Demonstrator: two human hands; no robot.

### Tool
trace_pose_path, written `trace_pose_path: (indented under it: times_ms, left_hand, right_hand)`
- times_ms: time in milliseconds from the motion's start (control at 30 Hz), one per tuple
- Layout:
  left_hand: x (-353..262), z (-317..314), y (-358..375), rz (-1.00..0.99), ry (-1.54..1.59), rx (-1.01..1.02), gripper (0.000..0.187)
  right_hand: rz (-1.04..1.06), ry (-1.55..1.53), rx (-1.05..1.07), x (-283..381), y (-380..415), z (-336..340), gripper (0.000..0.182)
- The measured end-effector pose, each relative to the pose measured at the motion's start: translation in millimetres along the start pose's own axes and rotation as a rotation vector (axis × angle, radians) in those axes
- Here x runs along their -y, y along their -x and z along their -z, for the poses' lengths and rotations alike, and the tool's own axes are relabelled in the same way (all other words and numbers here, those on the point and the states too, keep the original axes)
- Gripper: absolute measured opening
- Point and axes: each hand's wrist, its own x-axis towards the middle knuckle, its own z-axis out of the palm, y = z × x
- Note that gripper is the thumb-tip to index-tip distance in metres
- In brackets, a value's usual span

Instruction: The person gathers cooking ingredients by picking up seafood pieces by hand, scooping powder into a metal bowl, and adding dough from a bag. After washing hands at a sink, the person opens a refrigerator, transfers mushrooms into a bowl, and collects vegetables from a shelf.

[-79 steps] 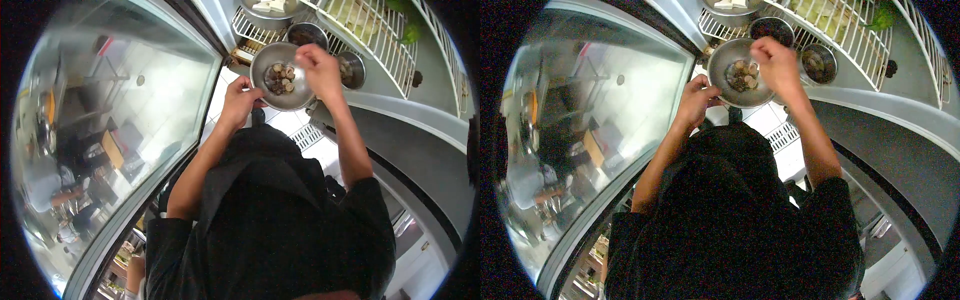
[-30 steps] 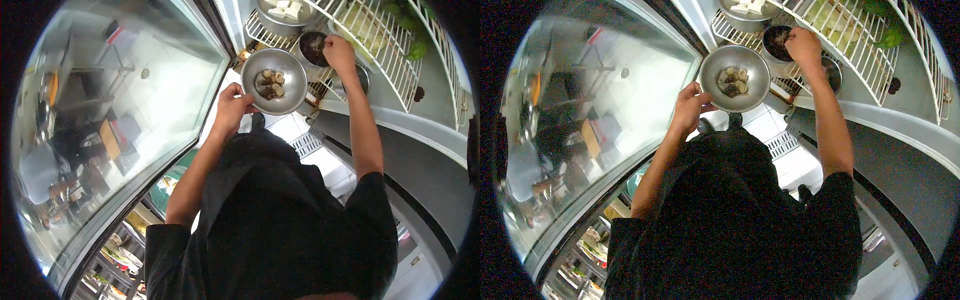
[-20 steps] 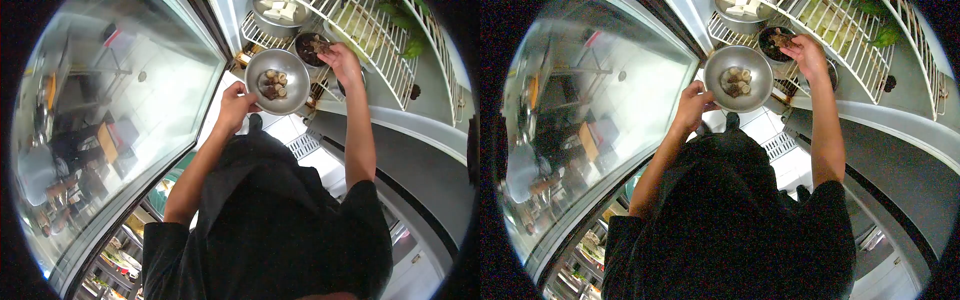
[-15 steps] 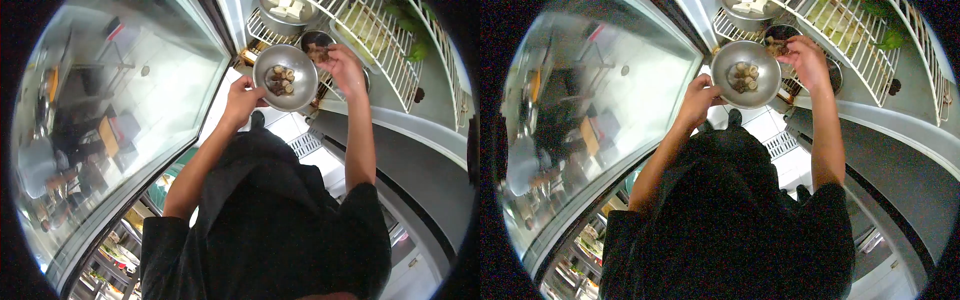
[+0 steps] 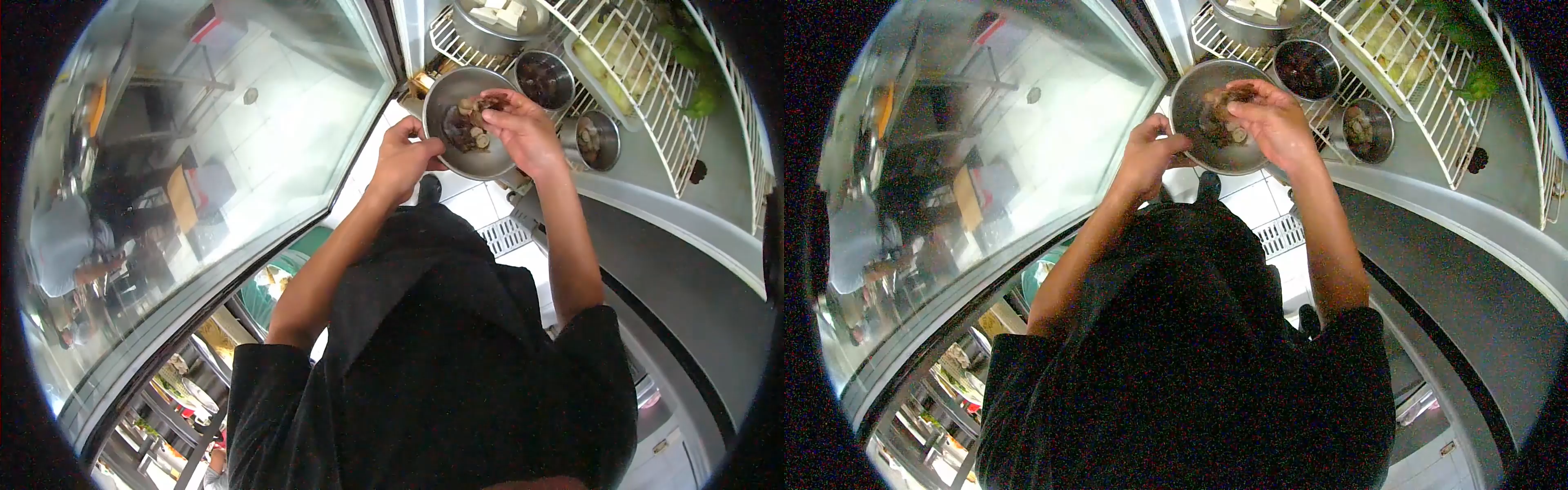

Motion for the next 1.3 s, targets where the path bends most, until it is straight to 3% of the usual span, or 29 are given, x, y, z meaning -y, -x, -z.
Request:
trace_pose_path:
  times_ms: [200, 500, 600, 800, 900, 933, 1033, 1067, 1100, 1167, 1300]
  left_hand:
    - [4, 7, 0, -0.037, 0.0, -0.017, 0.017]
    - [5, 1, 4, -0.023, 0.02, -0.001, 0.016]
    - [6, 2, 4, -0.022, 0.01, -0.001, 0.016]
    - [8, 3, 5, -0.028, -0.038, -0.032, 0.017]
    - [10, 3, 5, -0.022, -0.019, -0.011, 0.018]
    - [11, 4, 5, -0.008, -0.032, -0.005, 0.019]
    - [12, 7, 6, 0.015, -0.061, -0.034, 0.021]
    - [14, 7, 7, 0.024, -0.072, -0.055, 0.021]
    - [14, 9, 7, 0.027, -0.063, -0.055, 0.022]
    - [15, 12, 9, 0.033, -0.048, -0.056, 0.022]
    - [15, 11, 13, 0.035, -0.021, -0.049, 0.022]
  right_hand:
    - [0.066, 0.138, -0.076, 3, 5, -7, 0.027]
    - [0.053, -0.032, -0.045, -3, 1, 0, 0.019]
    - [0.199, 0.026, -0.066, -7, 1, -3, 0.018]
    - [0.313, 0.515, -0.128, -11, 1, -11, 0.018]
    - [0.323, 1.231, -0.079, -5, 17, -32, 0.025]
    - [0.701, 1.396, -0.108, -10, 14, -26, 0.027]
    - [0.552, 1.336, -0.378, 24, 11, -11, 0.022]
    - [0.592, 1.34, -0.49, 29, -1, 11, 0.022]
    - [0.537, 1.48, -0.605, 44, -10, 23, 0.021]
    - [0.432, 1.775, -0.63, 51, -43, 74, 0.022]
    - [-0.048, 1.932, -0.455, 53, -84, 93, 0.026]
